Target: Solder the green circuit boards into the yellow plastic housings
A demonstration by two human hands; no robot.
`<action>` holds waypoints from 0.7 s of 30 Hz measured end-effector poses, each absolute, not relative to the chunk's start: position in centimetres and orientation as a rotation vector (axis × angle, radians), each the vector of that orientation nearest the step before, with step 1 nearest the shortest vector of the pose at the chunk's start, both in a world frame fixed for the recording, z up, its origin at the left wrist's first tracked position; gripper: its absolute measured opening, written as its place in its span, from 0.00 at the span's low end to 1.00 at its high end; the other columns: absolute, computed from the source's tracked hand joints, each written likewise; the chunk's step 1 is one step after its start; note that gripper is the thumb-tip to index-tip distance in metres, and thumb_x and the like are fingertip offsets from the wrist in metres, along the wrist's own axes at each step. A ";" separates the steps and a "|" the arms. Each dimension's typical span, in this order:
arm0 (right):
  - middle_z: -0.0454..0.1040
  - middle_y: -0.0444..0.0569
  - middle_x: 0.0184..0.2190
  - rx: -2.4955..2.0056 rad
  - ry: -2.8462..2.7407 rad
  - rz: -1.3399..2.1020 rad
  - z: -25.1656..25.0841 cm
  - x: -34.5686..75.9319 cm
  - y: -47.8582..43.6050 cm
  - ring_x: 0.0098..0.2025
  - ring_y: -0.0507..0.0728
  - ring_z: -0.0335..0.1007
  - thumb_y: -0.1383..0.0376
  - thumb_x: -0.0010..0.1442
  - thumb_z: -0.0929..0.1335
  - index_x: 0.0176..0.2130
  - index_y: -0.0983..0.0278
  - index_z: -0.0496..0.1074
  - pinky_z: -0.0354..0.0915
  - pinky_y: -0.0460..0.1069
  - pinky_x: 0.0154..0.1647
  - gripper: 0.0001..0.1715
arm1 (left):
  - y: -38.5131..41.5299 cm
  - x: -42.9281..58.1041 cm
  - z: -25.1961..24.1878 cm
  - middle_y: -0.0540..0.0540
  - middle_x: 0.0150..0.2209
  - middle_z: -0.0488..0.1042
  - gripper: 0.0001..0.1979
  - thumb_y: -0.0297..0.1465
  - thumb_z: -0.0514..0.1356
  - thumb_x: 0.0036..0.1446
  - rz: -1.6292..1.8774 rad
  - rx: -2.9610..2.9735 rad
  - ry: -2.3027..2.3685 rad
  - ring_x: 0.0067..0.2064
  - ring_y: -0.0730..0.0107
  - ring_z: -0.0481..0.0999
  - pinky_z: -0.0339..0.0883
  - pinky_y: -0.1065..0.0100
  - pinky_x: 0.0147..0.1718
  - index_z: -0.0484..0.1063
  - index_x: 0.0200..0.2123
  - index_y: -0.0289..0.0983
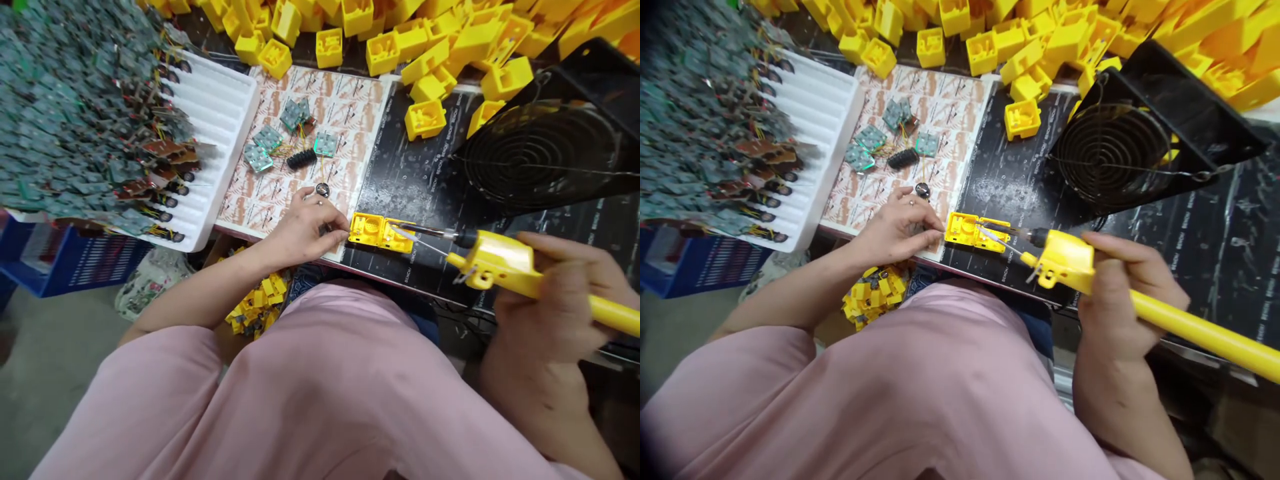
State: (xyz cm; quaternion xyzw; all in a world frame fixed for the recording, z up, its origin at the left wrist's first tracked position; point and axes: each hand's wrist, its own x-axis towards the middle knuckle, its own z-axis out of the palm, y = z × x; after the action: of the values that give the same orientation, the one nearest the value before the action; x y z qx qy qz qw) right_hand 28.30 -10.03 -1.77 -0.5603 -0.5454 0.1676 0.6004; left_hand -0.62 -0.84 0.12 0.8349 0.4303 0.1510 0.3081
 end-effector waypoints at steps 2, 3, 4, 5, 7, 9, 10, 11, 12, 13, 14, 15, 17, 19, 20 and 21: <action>0.79 0.46 0.33 -1.304 -1.265 0.395 -1.1 28.1 -10.9 0.26 0.53 0.72 0.57 0.56 0.74 0.48 0.54 0.79 0.66 0.49 0.21 0.18 | -0.8 -0.4 0.3 0.51 0.33 0.80 0.08 0.34 0.59 0.58 0.362 2.277 1.134 0.42 0.66 0.75 0.51 0.49 0.63 0.77 0.31 0.39; 0.80 0.46 0.33 -1.305 -1.290 0.403 -0.8 28.1 -11.2 0.26 0.53 0.73 0.60 0.53 0.77 0.48 0.54 0.79 0.67 0.48 0.21 0.22 | -0.9 -0.3 0.3 0.50 0.32 0.79 0.09 0.34 0.58 0.58 0.345 2.320 1.131 0.41 0.66 0.74 0.53 0.49 0.63 0.77 0.31 0.39; 0.81 0.46 0.34 -1.305 -1.352 0.426 -0.5 28.1 -11.5 0.25 0.53 0.73 0.62 0.51 0.78 0.50 0.54 0.78 0.68 0.48 0.21 0.25 | -0.9 -0.1 0.3 0.50 0.31 0.79 0.09 0.33 0.57 0.58 0.334 2.365 1.129 0.40 0.66 0.74 0.54 0.49 0.62 0.77 0.31 0.39; 0.81 0.46 0.35 -1.297 -1.425 0.435 -0.2 28.1 -11.7 0.26 0.53 0.74 0.64 0.50 0.78 0.51 0.53 0.77 0.70 0.48 0.22 0.28 | -0.9 0.0 0.3 0.50 0.30 0.79 0.10 0.33 0.57 0.58 0.326 2.411 1.130 0.39 0.65 0.74 0.55 0.50 0.62 0.77 0.31 0.38; 0.82 0.45 0.36 -1.288 -1.571 0.443 0.2 28.2 -11.8 0.28 0.54 0.77 0.68 0.48 0.78 0.50 0.53 0.77 0.74 0.48 0.26 0.29 | -0.9 0.2 0.2 0.49 0.29 0.78 0.10 0.32 0.55 0.58 0.314 2.497 1.134 0.38 0.65 0.73 0.57 0.51 0.61 0.77 0.31 0.38; 0.82 0.45 0.36 -1.271 -1.662 0.452 0.5 28.3 -11.7 0.32 0.55 0.79 0.69 0.48 0.78 0.49 0.54 0.77 0.76 0.48 0.31 0.28 | -1.0 0.3 0.1 0.48 0.29 0.78 0.11 0.32 0.55 0.59 0.314 2.557 1.129 0.37 0.64 0.73 0.59 0.52 0.59 0.76 0.31 0.37; 0.82 0.45 0.36 -1.246 -1.689 0.449 0.6 28.3 -11.5 0.33 0.55 0.79 0.70 0.49 0.78 0.49 0.55 0.77 0.77 0.48 0.32 0.27 | -1.0 0.3 0.1 0.48 0.30 0.78 0.11 0.32 0.54 0.60 0.322 2.576 1.122 0.37 0.64 0.73 0.60 0.52 0.59 0.76 0.32 0.37; 0.81 0.45 0.34 -1.208 -1.723 0.445 0.6 28.3 -11.3 0.33 0.55 0.79 0.70 0.49 0.78 0.48 0.56 0.76 0.77 0.47 0.31 0.26 | -1.0 0.3 0.1 0.47 0.30 0.78 0.12 0.32 0.54 0.60 0.333 2.590 1.114 0.37 0.64 0.73 0.61 0.52 0.58 0.76 0.32 0.37; 0.81 0.45 0.33 -1.146 -1.757 0.432 0.6 28.3 -11.1 0.32 0.55 0.79 0.70 0.49 0.78 0.47 0.57 0.76 0.77 0.47 0.30 0.25 | -1.0 0.4 0.1 0.47 0.31 0.78 0.12 0.32 0.54 0.60 0.347 2.603 1.107 0.37 0.64 0.73 0.61 0.52 0.58 0.76 0.32 0.37; 0.80 0.45 0.31 -1.085 -1.789 0.417 0.6 28.3 -10.9 0.31 0.55 0.79 0.69 0.49 0.78 0.45 0.58 0.75 0.76 0.46 0.27 0.23 | -1.0 0.4 0.1 0.47 0.31 0.78 0.12 0.32 0.54 0.60 0.358 2.617 1.101 0.38 0.64 0.73 0.61 0.52 0.58 0.76 0.32 0.37; 0.80 0.45 0.30 -1.035 -1.823 0.405 0.5 28.3 -10.6 0.30 0.55 0.78 0.69 0.49 0.78 0.43 0.59 0.75 0.75 0.46 0.25 0.21 | -1.0 0.4 0.0 0.47 0.31 0.78 0.11 0.32 0.54 0.61 0.361 2.632 1.096 0.38 0.64 0.74 0.62 0.52 0.57 0.76 0.32 0.37; 0.79 0.45 0.29 -0.997 -1.849 0.397 0.5 28.3 -10.4 0.29 0.54 0.78 0.69 0.48 0.79 0.40 0.60 0.74 0.74 0.46 0.24 0.19 | -1.0 0.4 0.0 0.47 0.30 0.78 0.11 0.31 0.54 0.60 0.358 2.648 1.090 0.38 0.64 0.74 0.62 0.52 0.57 0.76 0.32 0.37; 0.78 0.46 0.27 -0.988 -1.877 0.391 0.5 28.2 -9.9 0.29 0.54 0.78 0.69 0.48 0.79 0.36 0.61 0.72 0.73 0.45 0.23 0.17 | -1.0 0.5 0.1 0.47 0.30 0.77 0.11 0.31 0.54 0.60 0.340 2.681 1.074 0.38 0.63 0.74 0.62 0.52 0.57 0.76 0.32 0.37; 0.77 0.46 0.27 -0.975 -1.900 0.375 0.8 28.0 -9.3 0.29 0.53 0.77 0.70 0.49 0.78 0.35 0.62 0.71 0.72 0.44 0.24 0.16 | -0.8 0.6 0.1 0.47 0.30 0.78 0.11 0.31 0.54 0.60 0.314 2.722 1.059 0.37 0.63 0.74 0.62 0.52 0.56 0.76 0.31 0.38; 0.77 0.46 0.27 -0.953 -1.927 0.370 1.1 27.9 -9.0 0.28 0.52 0.77 0.69 0.50 0.78 0.35 0.62 0.71 0.72 0.43 0.24 0.15 | -0.8 0.7 0.2 0.47 0.30 0.78 0.11 0.31 0.54 0.59 0.297 2.744 1.051 0.37 0.62 0.74 0.62 0.52 0.55 0.76 0.30 0.38; 0.77 0.45 0.27 -0.928 -1.973 0.373 1.3 27.8 -8.7 0.27 0.51 0.76 0.69 0.53 0.77 0.35 0.61 0.70 0.71 0.42 0.23 0.14 | -0.7 0.8 0.3 0.47 0.29 0.78 0.11 0.30 0.54 0.59 0.276 2.767 1.044 0.37 0.62 0.74 0.62 0.52 0.55 0.75 0.29 0.38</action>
State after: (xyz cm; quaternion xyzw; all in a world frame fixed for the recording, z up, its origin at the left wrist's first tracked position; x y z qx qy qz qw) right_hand 27.76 -8.73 1.31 -0.3751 -0.7974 0.1506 0.4480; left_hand 0.78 -0.71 0.32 0.9282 0.3502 0.0927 0.0855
